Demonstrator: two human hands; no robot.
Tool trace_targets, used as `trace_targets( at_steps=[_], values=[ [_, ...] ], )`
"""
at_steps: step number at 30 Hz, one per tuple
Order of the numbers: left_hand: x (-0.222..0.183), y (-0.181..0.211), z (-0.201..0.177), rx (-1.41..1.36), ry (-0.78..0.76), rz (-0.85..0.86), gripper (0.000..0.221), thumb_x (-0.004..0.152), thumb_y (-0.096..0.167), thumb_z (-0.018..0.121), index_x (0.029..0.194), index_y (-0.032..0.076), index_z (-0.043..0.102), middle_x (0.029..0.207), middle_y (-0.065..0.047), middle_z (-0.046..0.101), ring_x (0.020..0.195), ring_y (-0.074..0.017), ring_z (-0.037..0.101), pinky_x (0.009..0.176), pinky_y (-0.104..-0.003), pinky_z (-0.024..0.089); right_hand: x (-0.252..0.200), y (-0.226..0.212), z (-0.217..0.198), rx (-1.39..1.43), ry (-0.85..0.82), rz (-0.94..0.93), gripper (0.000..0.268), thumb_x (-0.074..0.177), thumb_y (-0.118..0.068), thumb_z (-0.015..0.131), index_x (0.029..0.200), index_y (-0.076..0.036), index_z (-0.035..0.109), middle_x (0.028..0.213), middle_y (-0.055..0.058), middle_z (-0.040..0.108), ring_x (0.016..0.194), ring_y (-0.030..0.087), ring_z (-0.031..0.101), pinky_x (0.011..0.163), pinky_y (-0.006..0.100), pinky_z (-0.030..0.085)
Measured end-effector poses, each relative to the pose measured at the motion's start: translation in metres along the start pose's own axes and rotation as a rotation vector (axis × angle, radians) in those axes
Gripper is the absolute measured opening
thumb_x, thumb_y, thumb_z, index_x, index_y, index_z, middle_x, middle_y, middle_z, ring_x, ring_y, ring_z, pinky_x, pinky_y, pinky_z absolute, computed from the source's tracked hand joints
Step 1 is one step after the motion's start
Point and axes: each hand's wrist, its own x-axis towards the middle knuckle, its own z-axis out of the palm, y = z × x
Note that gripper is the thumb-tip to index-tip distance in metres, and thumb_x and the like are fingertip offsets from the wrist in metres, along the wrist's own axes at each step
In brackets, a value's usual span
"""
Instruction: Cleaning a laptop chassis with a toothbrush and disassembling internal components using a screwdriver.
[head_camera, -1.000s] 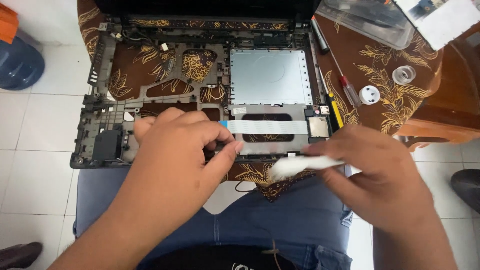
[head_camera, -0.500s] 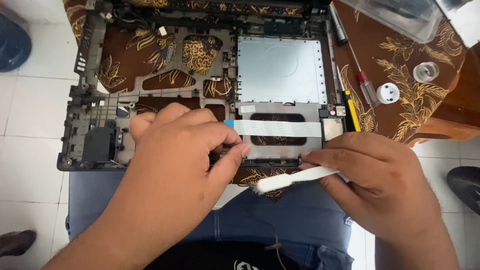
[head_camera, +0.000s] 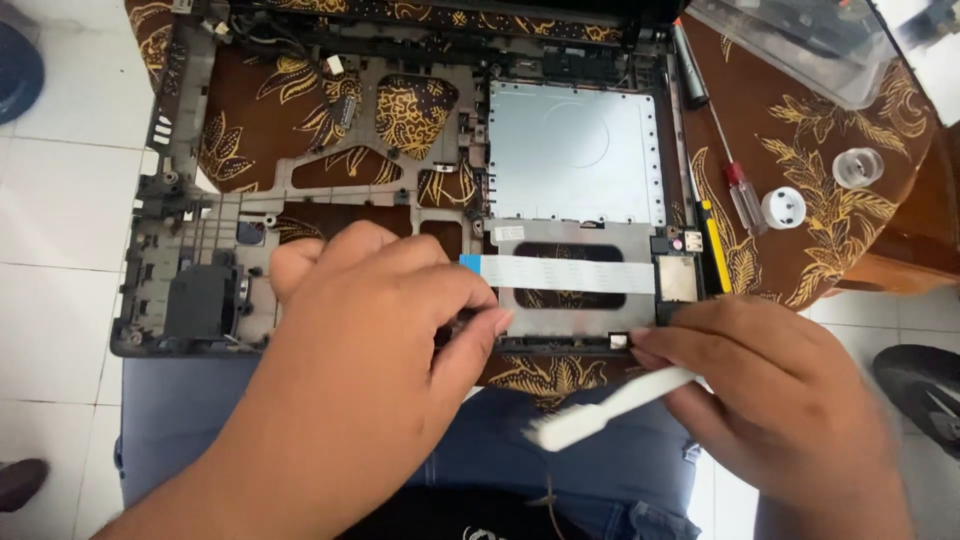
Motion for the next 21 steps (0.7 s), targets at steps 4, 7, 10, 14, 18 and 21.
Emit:
trace_targets(
  at_steps=[4, 7, 10, 14, 18, 21],
  values=[
    [0.002, -0.004, -0.001, -0.011, -0.054, -0.001, 0.028, 0.100, 0.047, 0.061, 0.087, 0.032, 0.081, 0.072, 0.012, 0.063, 0.081, -0.0208, 0.052, 0.076, -0.047, 0.027, 0.000, -0.004, -0.002, 0.014, -0.012, 0.041, 0.026, 0.090, -0.017, 0.069, 0.112, -0.002, 0.071, 0.102, 0.010, 0.069, 0.085, 0.022, 0.069, 0.079, 0.036, 0.059],
    [0.003, -0.007, 0.002, -0.018, -0.035, 0.034, 0.025, 0.098, 0.045, 0.065, 0.086, 0.031, 0.082, 0.078, 0.012, 0.067, 0.086, -0.0214, 0.054, 0.079, -0.052, 0.032, 0.001, -0.008, 0.000, -0.045, -0.037, 0.019, 0.028, 0.092, -0.022, 0.067, 0.113, -0.004, 0.071, 0.105, 0.011, 0.068, 0.086, 0.025, 0.067, 0.080, 0.041, 0.057],
    [0.003, -0.009, 0.005, -0.039, -0.030, 0.017, 0.024, 0.098, 0.044, 0.062, 0.084, 0.035, 0.080, 0.079, 0.014, 0.068, 0.088, -0.0214, 0.053, 0.077, -0.051, 0.028, 0.006, -0.015, -0.001, -0.051, -0.048, 0.045, 0.025, 0.089, -0.017, 0.072, 0.110, -0.004, 0.072, 0.101, 0.011, 0.067, 0.078, 0.025, 0.064, 0.072, 0.040, 0.055],
    [0.002, -0.012, 0.007, -0.065, 0.029, 0.052, 0.023, 0.096, 0.043, 0.064, 0.083, 0.035, 0.080, 0.071, 0.015, 0.064, 0.079, -0.0203, 0.050, 0.069, -0.049, 0.024, 0.004, -0.015, 0.003, -0.195, -0.045, -0.016, 0.022, 0.093, -0.008, 0.066, 0.113, -0.003, 0.071, 0.101, 0.013, 0.067, 0.079, 0.029, 0.063, 0.081, 0.046, 0.057],
    [0.003, -0.015, 0.008, -0.044, 0.023, 0.083, 0.020, 0.096, 0.042, 0.065, 0.086, 0.034, 0.080, 0.071, 0.014, 0.063, 0.078, -0.0224, 0.049, 0.068, -0.050, 0.025, 0.009, -0.014, 0.004, -0.186, -0.045, -0.024, 0.016, 0.094, -0.008, 0.063, 0.107, -0.005, 0.071, 0.098, 0.013, 0.069, 0.079, 0.027, 0.066, 0.073, 0.045, 0.055],
    [0.004, -0.016, 0.010, -0.056, 0.018, 0.086, 0.021, 0.096, 0.044, 0.067, 0.084, 0.034, 0.080, 0.070, 0.013, 0.060, 0.080, -0.0221, 0.049, 0.066, -0.050, 0.024, 0.000, -0.007, 0.000, -0.193, -0.111, -0.025, 0.024, 0.090, -0.013, 0.070, 0.113, -0.006, 0.072, 0.102, 0.010, 0.070, 0.083, 0.024, 0.065, 0.084, 0.045, 0.057]
  ],
)
